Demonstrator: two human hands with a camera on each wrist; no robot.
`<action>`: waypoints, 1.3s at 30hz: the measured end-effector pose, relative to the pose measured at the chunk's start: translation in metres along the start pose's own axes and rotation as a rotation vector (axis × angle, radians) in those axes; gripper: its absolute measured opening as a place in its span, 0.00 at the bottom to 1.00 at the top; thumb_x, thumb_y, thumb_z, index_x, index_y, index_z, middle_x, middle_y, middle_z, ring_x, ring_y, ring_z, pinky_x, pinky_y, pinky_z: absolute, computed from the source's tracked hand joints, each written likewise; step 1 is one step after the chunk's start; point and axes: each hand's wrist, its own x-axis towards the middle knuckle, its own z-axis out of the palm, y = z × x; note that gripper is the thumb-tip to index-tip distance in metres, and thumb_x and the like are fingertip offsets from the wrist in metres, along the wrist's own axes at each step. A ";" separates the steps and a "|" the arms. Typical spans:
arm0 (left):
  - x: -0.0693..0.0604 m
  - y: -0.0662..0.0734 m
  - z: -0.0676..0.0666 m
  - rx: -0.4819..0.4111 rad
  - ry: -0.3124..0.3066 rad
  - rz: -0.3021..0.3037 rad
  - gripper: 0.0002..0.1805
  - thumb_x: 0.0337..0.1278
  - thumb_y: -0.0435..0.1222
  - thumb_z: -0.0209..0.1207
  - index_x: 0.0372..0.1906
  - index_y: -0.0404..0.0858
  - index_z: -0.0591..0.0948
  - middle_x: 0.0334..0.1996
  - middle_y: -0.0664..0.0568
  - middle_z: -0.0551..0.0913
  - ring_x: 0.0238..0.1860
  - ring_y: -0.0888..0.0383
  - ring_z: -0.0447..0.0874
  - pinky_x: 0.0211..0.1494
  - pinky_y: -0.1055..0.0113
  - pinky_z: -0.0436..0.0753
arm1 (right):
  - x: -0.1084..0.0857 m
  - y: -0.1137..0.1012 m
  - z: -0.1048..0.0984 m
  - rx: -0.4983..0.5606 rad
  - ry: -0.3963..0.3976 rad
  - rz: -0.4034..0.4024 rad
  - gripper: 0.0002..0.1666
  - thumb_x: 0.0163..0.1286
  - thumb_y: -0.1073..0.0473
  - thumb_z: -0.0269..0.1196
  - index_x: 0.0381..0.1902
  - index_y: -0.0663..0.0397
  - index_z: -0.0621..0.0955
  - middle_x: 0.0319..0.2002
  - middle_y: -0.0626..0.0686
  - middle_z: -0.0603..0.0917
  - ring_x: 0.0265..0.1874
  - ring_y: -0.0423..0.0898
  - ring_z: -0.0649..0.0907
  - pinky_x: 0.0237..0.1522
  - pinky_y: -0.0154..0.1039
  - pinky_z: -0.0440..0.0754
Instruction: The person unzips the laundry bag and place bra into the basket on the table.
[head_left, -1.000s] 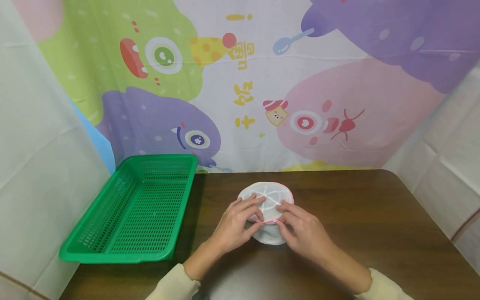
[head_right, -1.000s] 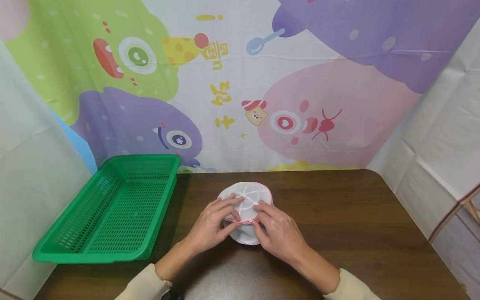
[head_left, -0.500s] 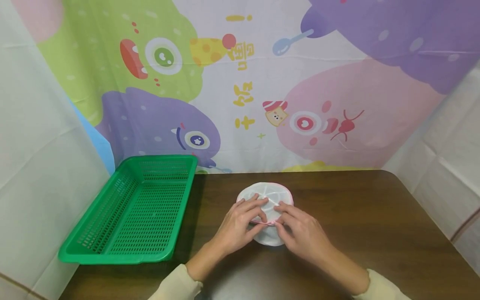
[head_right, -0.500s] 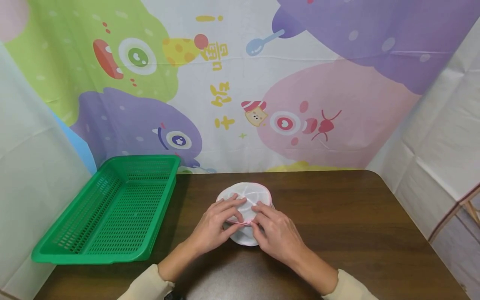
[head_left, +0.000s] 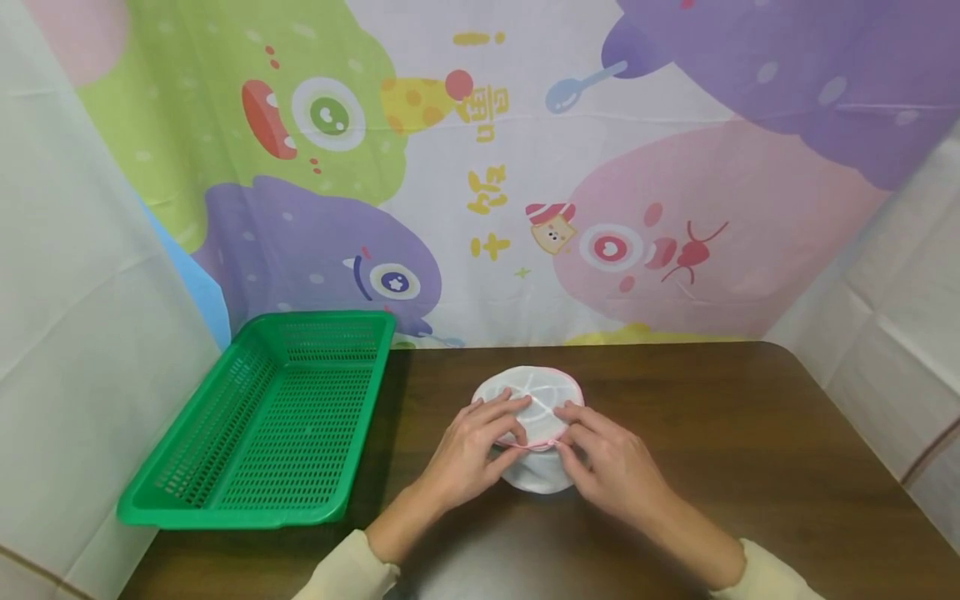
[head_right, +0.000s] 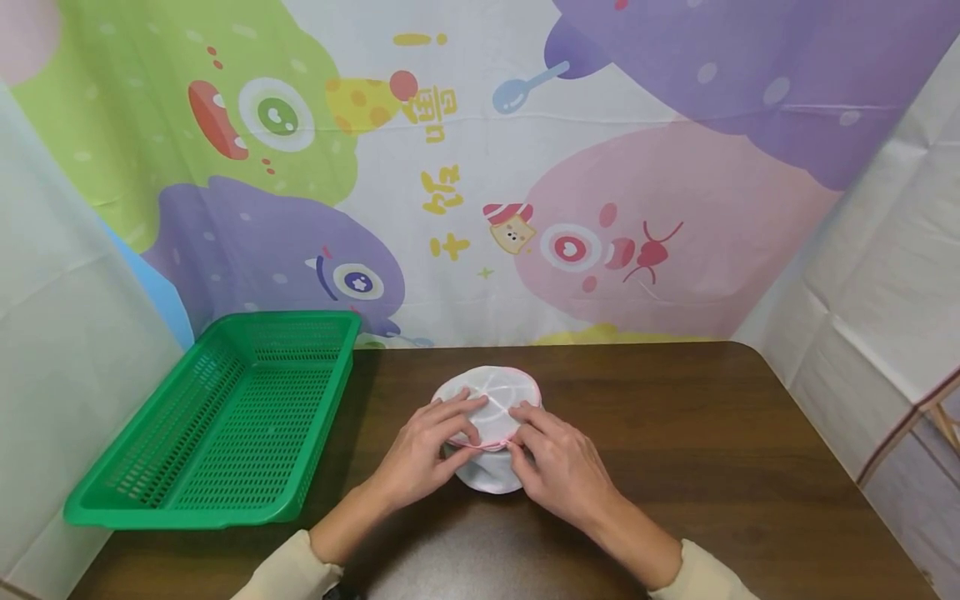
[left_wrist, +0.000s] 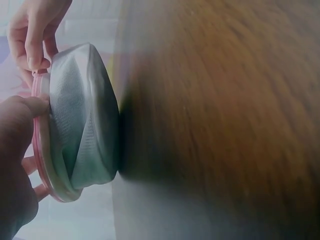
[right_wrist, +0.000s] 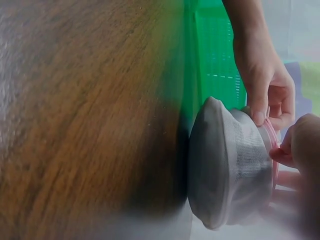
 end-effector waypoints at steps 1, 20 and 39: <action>0.000 0.000 0.000 -0.003 0.000 -0.002 0.10 0.66 0.38 0.79 0.39 0.48 0.87 0.72 0.48 0.89 0.78 0.41 0.84 0.76 0.28 0.82 | 0.000 -0.001 0.000 0.000 0.000 0.002 0.10 0.61 0.66 0.80 0.31 0.51 0.87 0.54 0.57 0.95 0.46 0.54 0.96 0.39 0.47 0.94; 0.002 0.005 0.001 -0.025 -0.021 -0.028 0.09 0.67 0.39 0.78 0.41 0.47 0.87 0.73 0.47 0.88 0.80 0.39 0.82 0.78 0.27 0.79 | 0.002 -0.004 0.002 -0.008 -0.025 0.006 0.09 0.62 0.65 0.80 0.32 0.51 0.88 0.54 0.54 0.95 0.41 0.49 0.96 0.34 0.41 0.91; 0.001 0.004 0.001 -0.027 -0.005 -0.027 0.09 0.67 0.38 0.79 0.41 0.47 0.86 0.73 0.46 0.89 0.79 0.38 0.83 0.77 0.26 0.80 | 0.001 -0.002 -0.001 -0.007 -0.008 0.006 0.09 0.61 0.67 0.79 0.31 0.53 0.87 0.52 0.57 0.96 0.48 0.54 0.97 0.40 0.47 0.94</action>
